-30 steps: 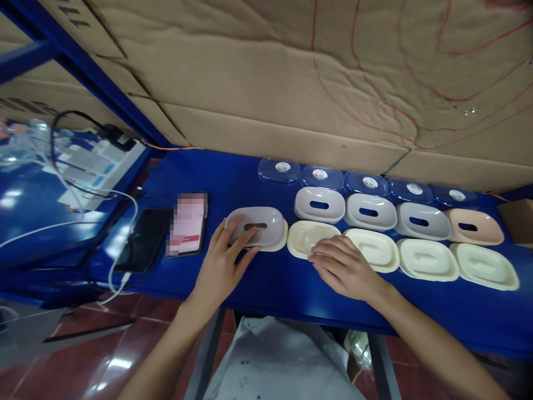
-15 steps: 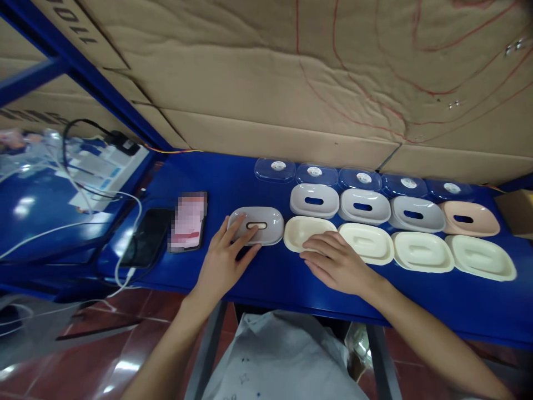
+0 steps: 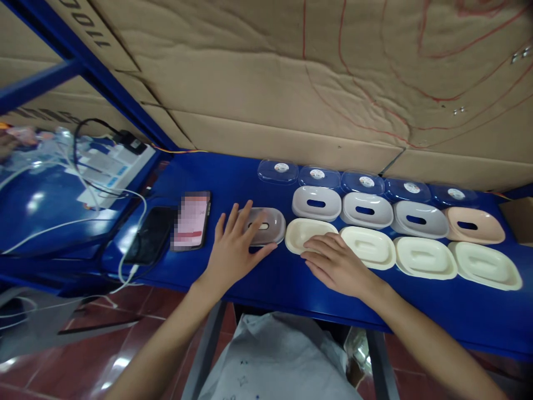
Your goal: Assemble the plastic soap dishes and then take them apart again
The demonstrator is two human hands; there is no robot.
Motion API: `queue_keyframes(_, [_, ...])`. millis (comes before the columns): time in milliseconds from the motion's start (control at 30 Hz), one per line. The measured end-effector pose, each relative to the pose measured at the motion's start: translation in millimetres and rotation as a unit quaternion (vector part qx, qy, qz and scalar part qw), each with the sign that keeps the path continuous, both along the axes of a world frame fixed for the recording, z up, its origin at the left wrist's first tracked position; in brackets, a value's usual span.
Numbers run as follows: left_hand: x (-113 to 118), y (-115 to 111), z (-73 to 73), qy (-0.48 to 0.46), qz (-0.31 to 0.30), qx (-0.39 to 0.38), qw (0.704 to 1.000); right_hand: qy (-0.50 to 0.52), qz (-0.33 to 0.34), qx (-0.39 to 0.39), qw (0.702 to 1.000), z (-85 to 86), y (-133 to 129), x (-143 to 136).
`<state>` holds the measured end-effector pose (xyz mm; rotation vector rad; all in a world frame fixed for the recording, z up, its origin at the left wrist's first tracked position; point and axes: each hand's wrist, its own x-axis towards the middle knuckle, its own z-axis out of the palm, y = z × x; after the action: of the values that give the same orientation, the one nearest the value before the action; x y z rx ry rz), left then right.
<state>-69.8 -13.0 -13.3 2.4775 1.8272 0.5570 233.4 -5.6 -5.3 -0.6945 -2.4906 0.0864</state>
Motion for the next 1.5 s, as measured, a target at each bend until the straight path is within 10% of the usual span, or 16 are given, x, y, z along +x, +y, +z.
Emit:
queue_keyframes(333, [-2, 30, 26.8, 0.004, -0.039, -0.012, 0.999, -0.012, -0.002, -0.017, 1.000, -3.6, 2, 1])
queue_keyframes(533, [13, 126, 50.8, -0.005, -0.078, -0.005, 0.997, -0.009, -0.005, -0.043, 0.999, -5.3, 3, 4])
queue_keyframes(733, [17, 200, 24.1, 0.031, -0.096, -0.123, 0.987, -0.004, 0.000, -0.041, 0.999, -6.8, 4, 5])
queue_keyframes(1233, [-28, 142, 31.5, -0.050, -0.077, -0.056, 0.994, -0.016, 0.005, -0.044, 0.999, -6.0, 2, 5])
queue_keyframes(1500, [-28, 179, 18.9, -0.006, -0.050, -0.164, 0.985, -0.009, 0.007, -0.054, 0.998, -7.8, 5, 5])
